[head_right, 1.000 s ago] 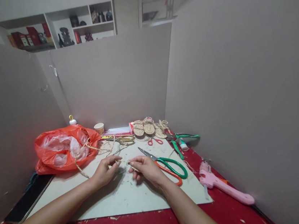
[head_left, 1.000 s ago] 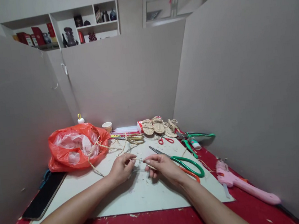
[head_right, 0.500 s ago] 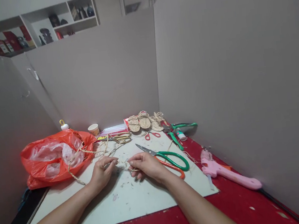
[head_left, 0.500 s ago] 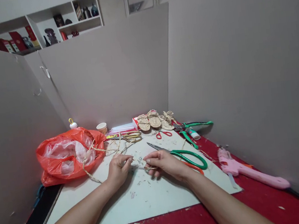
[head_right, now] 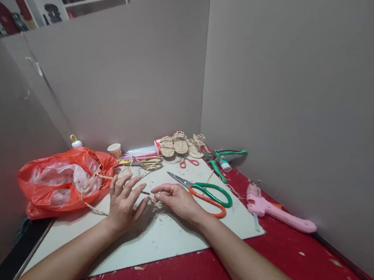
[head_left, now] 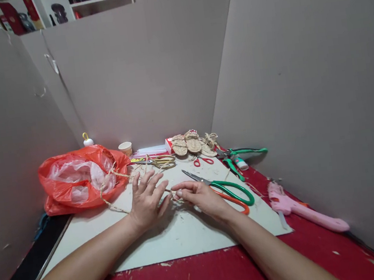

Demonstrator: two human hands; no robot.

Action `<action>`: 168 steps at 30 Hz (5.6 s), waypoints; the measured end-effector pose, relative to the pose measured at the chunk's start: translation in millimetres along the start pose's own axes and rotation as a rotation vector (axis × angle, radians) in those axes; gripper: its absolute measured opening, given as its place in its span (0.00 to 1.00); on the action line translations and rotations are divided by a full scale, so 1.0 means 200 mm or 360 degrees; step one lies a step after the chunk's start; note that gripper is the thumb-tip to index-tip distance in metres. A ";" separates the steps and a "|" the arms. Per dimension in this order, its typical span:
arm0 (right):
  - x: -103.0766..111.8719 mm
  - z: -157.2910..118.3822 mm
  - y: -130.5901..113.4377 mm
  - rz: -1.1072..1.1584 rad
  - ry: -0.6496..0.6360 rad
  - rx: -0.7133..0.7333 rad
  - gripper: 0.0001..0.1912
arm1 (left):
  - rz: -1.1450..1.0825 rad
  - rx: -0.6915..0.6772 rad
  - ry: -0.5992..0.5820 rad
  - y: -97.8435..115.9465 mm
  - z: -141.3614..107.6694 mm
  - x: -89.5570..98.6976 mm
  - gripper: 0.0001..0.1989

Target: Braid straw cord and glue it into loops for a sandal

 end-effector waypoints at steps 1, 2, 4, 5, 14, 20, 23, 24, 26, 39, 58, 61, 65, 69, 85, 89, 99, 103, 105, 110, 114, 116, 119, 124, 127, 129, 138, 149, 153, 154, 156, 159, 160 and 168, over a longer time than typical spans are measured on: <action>0.01 0.00 -0.01 0.0000 0.0016 0.0010 0.15 | -0.0058 -0.0003 -0.0001 0.00 0.00 -0.01 0.11; 0.01 0.00 -0.01 0.0006 0.0031 0.0016 0.15 | -0.0119 0.0001 -0.0021 0.01 -0.01 -0.02 0.08; 0.02 0.00 -0.02 0.0038 0.0054 0.0019 0.15 | -0.0232 0.0032 -0.0094 0.01 -0.02 -0.06 0.06; 0.01 0.00 -0.01 0.0063 0.0063 0.0020 0.16 | -0.0282 0.0065 -0.0128 0.01 -0.02 -0.08 0.06; -0.02 0.02 0.02 0.0194 0.0140 0.0078 0.21 | -0.0501 0.0118 -0.0172 -0.04 -0.03 -0.13 0.04; 0.04 0.01 0.00 0.0078 0.0247 0.0098 0.20 | -0.0704 0.0114 -0.0293 -0.06 -0.05 -0.20 0.06; 0.05 0.00 -0.02 0.0033 0.0258 0.0085 0.20 | -0.0752 0.0048 -0.0336 -0.04 -0.06 -0.21 0.05; 0.05 -0.01 -0.02 0.0011 0.0259 0.0086 0.20 | -0.0757 0.0023 -0.0321 -0.03 -0.06 -0.20 0.05; 0.06 -0.02 -0.04 -0.0048 0.0279 0.0106 0.19 | -0.0762 -0.0023 -0.0249 -0.03 -0.05 -0.18 0.05; 0.05 -0.08 -0.07 -0.0239 0.0294 0.0094 0.13 | -0.0643 0.0087 -0.0016 -0.10 -0.01 -0.09 0.07; 0.03 -0.08 -0.09 0.0634 0.0265 0.0112 0.24 | -0.1689 0.1072 -0.0183 -0.13 -0.08 -0.20 0.10; 0.02 -0.08 -0.07 0.0715 0.0247 0.0065 0.23 | -0.1739 0.1083 -0.0188 -0.11 -0.09 -0.21 0.10; 0.04 -0.08 -0.05 0.0622 0.0310 0.0030 0.19 | -0.1705 0.1052 -0.0220 -0.11 -0.12 -0.24 0.09; 0.07 -0.08 -0.03 0.0481 0.0403 0.0034 0.21 | -0.1732 0.1084 -0.0252 -0.11 -0.13 -0.26 0.08; 0.12 -0.11 -0.09 -0.0059 0.0537 0.0182 0.17 | -0.1987 0.1042 -0.0435 -0.06 -0.11 -0.27 0.11; 0.12 -0.11 -0.08 -0.0096 0.0497 0.0175 0.15 | -0.2173 0.1107 -0.0545 -0.05 -0.12 -0.29 0.15; -0.01 -0.12 -0.14 -0.0368 0.0231 0.0323 0.14 | -0.2640 0.1346 -0.0679 0.01 -0.12 -0.33 0.14; -0.01 -0.13 -0.14 -0.0411 0.0246 0.0323 0.16 | -0.2509 0.1387 -0.0767 0.01 -0.15 -0.34 0.15; 0.00 -0.13 -0.13 -0.0353 0.0266 0.0264 0.16 | -0.2493 0.1349 -0.0841 0.02 -0.14 -0.34 0.16; 0.01 -0.11 -0.08 -0.0068 0.0258 0.0106 0.16 | -0.2689 0.1307 -0.0978 0.04 -0.11 -0.31 0.17; 0.04 -0.10 -0.05 0.0056 0.0319 0.0122 0.16 | -0.2881 0.1455 -0.1041 0.05 -0.11 -0.32 0.16; 0.06 -0.10 -0.05 0.0043 0.0355 0.0154 0.16 | -0.2926 0.1552 -0.0991 0.04 -0.11 -0.33 0.15; 0.08 -0.11 -0.06 0.0013 0.0402 0.0180 0.16 | -0.2990 0.1623 -0.0928 0.03 -0.13 -0.35 0.15; 0.08 -0.12 -0.08 -0.0037 0.0441 0.0207 0.16 | -0.2961 0.1584 -0.0888 0.03 -0.14 -0.36 0.18; 0.07 -0.12 -0.07 -0.0021 0.0414 0.0198 0.16 | -0.2846 0.1519 -0.0913 0.03 -0.13 -0.35 0.18; 0.05 -0.12 -0.07 -0.0019 0.0383 0.0178 0.16 | -0.2775 0.1479 -0.0905 0.03 -0.13 -0.34 0.19; 0.00 -0.15 -0.13 -0.0346 0.0397 0.0314 0.13 | -0.2540 0.1361 -0.0677 0.02 -0.12 -0.32 0.15; 0.02 -0.16 -0.15 -0.0457 0.0509 0.0334 0.14 | -0.2026 0.1206 -0.0738 0.00 -0.14 -0.31 0.13; 0.02 -0.15 -0.14 -0.0461 0.0514 0.0326 0.14 | -0.1612 0.0770 -0.0633 0.02 -0.08 -0.23 0.11; 0.02 -0.15 -0.13 -0.0461 0.0519 0.0320 0.15 | -0.1553 0.0678 -0.0630 0.04 -0.07 -0.22 0.13; 0.02 -0.15 -0.12 -0.0446 0.0526 0.0308 0.15 | -0.1580 0.0656 -0.0690 0.05 -0.07 -0.22 0.16; 0.03 -0.14 -0.11 -0.0381 0.0528 0.0282 0.15 | -0.2050 0.1012 -0.0855 0.05 -0.11 -0.29 0.19; 0.03 -0.14 -0.10 -0.0348 0.0512 0.0256 0.15 | -0.2253 0.1166 -0.0895 0.05 -0.13 -0.32 0.19; 0.00 -0.10 -0.05 0.0022 0.0261 0.0109 0.20 | -0.2904 0.1668 -0.0874 0.02 -0.15 -0.39 0.15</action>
Point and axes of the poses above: each hand's wrist, its own z-axis towards the middle knuckle, its own x-axis out of the back of the hand, y = z × x, the point moved 8 cm from there along z, towards the middle knuckle, and after that the axes turned 3 degrees about -z, right-handed, at the moved point
